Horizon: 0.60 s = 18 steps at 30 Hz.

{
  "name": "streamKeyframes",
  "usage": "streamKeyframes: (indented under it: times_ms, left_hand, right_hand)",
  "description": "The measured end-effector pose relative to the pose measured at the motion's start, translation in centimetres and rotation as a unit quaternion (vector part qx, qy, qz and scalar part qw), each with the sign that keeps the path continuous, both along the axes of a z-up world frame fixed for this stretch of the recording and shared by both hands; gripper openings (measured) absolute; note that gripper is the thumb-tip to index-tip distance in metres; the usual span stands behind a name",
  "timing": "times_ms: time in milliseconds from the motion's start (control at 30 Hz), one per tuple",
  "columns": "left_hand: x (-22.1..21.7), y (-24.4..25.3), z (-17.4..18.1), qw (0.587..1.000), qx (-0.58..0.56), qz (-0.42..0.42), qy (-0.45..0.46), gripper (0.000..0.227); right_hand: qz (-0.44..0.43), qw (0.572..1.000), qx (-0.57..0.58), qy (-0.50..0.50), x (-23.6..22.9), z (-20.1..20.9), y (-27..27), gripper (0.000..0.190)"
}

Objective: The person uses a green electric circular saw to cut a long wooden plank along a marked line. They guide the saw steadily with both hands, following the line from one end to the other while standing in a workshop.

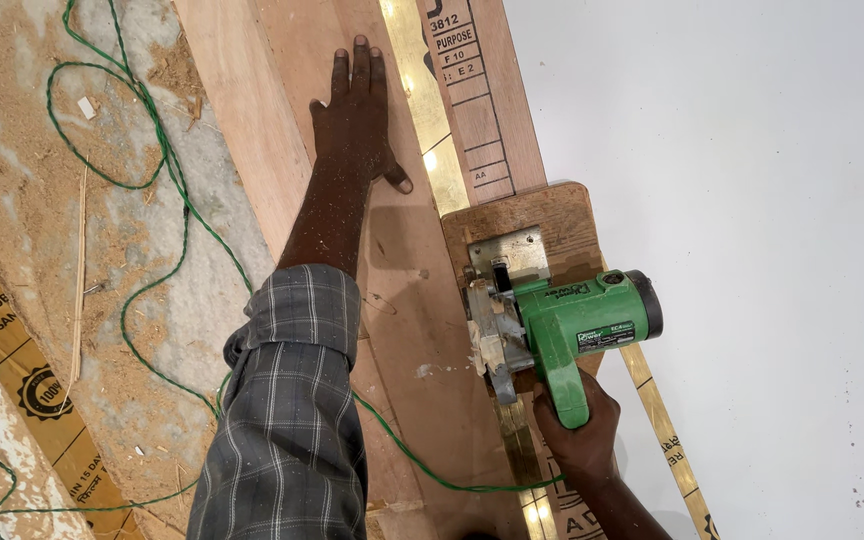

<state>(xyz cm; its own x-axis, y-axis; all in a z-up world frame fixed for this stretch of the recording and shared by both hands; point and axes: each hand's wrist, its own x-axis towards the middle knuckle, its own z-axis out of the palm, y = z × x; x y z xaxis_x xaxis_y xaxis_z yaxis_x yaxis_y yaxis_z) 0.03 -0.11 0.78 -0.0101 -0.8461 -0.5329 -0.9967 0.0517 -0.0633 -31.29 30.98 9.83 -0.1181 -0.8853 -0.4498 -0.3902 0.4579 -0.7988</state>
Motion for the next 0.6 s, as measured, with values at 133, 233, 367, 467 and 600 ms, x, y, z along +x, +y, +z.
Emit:
streamKeyframes:
  times_ms: [133,233,367,467,600]
  left_hand:
    - [-0.1,-0.1,0.0,1.0,0.013,0.007,-0.005,0.182]
    - [-0.2,-0.2,0.1,1.0,0.016,0.009,-0.004,0.182]
    - [-0.4,-0.2,0.5,1.0,0.016,0.008,-0.008,0.182]
    - [-0.5,-0.1,0.9,0.999,0.027,0.005,-0.017,0.181]
    - [-0.6,0.0,1.2,0.999,0.026,0.002,-0.019,0.179]
  right_hand:
    - [0.004,1.0,0.004,0.001,0.2,0.0,-0.4,0.017]
    - [-0.002,1.0,0.01,-0.003,0.4,0.0,-0.7,0.016]
    - [-0.004,1.0,0.01,-0.012,0.5,-0.1,-1.1,0.013]
    - [0.002,1.0,-0.008,-0.007,0.5,-0.3,-1.2,0.013]
    - [0.003,1.0,-0.022,-0.008,0.6,-0.6,-1.3,0.017]
